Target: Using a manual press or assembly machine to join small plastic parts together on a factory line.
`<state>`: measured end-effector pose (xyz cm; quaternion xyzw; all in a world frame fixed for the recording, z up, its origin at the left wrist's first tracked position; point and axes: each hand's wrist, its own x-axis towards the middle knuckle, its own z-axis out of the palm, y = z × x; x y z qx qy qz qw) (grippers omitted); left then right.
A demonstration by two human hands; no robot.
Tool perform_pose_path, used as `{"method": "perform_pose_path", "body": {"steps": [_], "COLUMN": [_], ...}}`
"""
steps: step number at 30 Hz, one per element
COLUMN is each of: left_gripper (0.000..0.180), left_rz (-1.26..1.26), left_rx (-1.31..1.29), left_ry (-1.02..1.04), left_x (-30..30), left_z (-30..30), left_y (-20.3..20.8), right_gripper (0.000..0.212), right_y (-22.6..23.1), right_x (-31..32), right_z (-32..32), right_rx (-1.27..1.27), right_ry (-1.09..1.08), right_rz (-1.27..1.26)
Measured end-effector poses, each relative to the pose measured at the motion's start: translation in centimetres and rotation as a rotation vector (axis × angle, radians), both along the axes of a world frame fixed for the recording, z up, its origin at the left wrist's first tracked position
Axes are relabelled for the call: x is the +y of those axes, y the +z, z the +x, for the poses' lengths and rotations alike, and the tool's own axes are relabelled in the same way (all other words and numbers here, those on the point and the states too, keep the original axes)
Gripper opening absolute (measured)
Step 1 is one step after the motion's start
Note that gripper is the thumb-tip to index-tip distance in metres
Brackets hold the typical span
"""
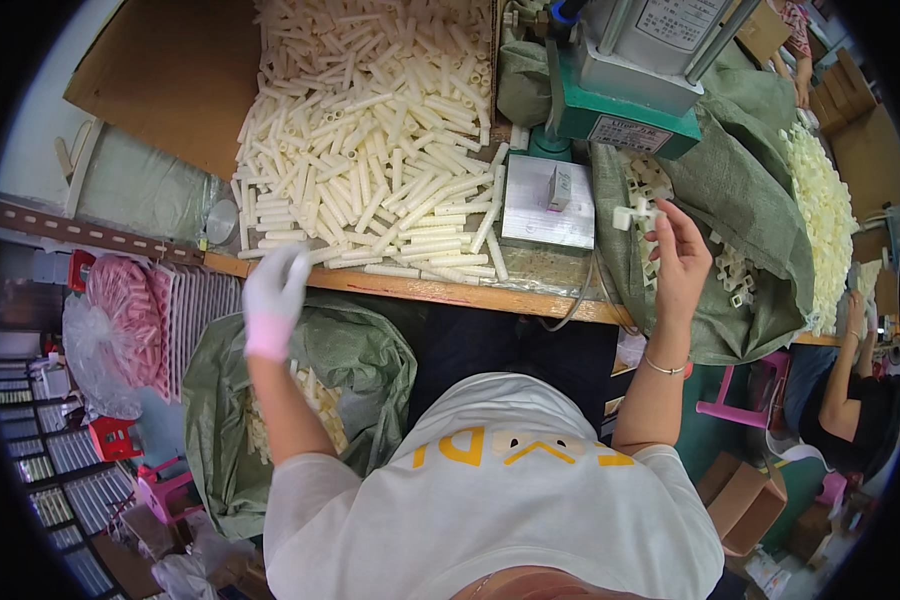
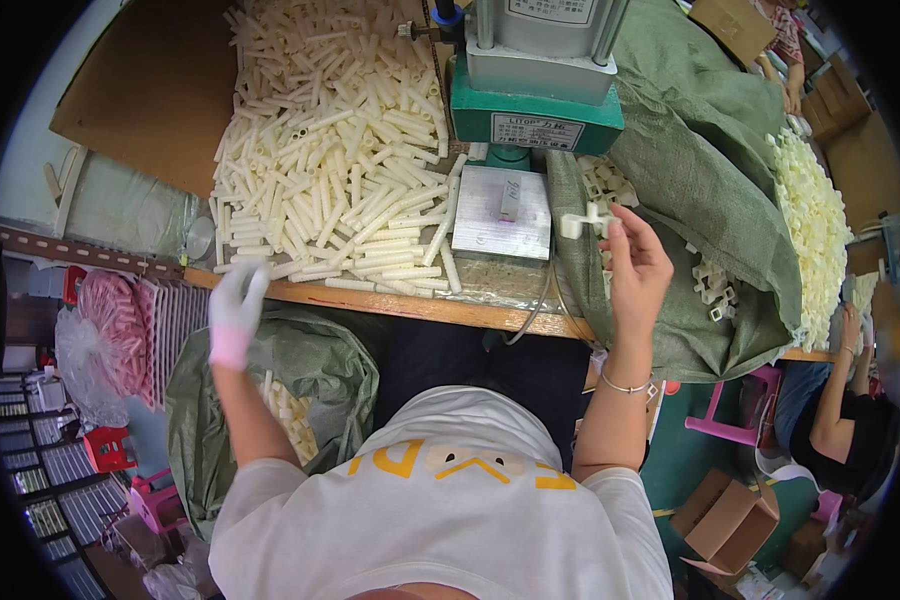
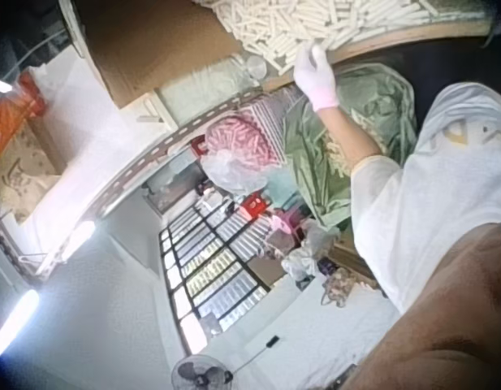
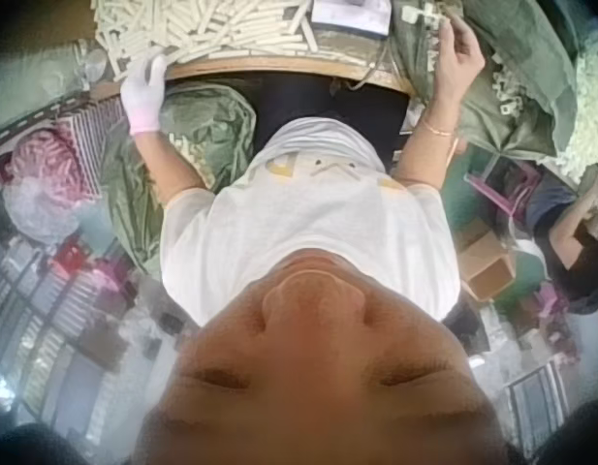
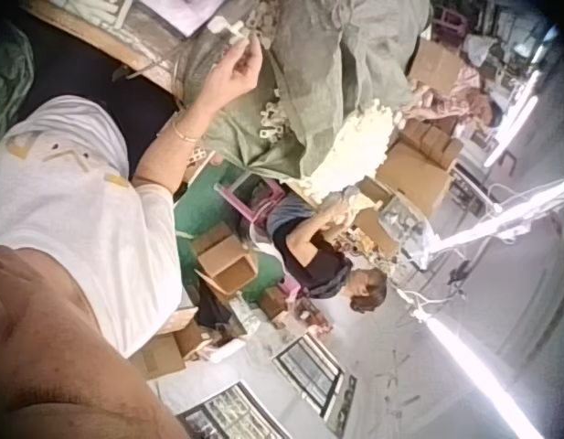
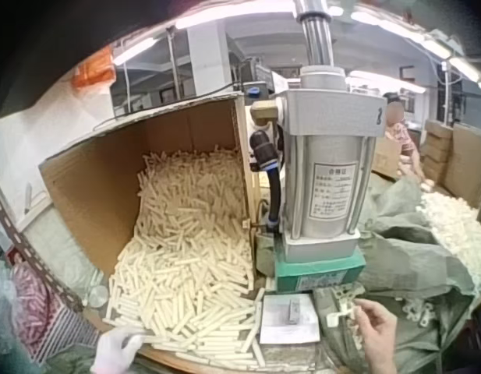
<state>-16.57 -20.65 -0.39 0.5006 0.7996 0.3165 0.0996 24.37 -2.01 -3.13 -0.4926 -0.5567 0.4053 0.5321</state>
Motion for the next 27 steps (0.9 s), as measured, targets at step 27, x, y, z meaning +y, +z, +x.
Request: {"method": "perform_pose_path", "body": {"steps": [27], "left_gripper": [0.032], "left_rz": [0.34], "left_rx": [-1.031], "left_ry": [-0.403], "left_x": [19.1], "left_z": [17.8], "left_y": [-2.2], "right_gripper": [0.021], "right_y": [-2.8], "right_x": [1.9], "right_z": [-7.1], "right_rx": [-0.308], "right_ry": [0.128], "right_rz": [0.29]}}
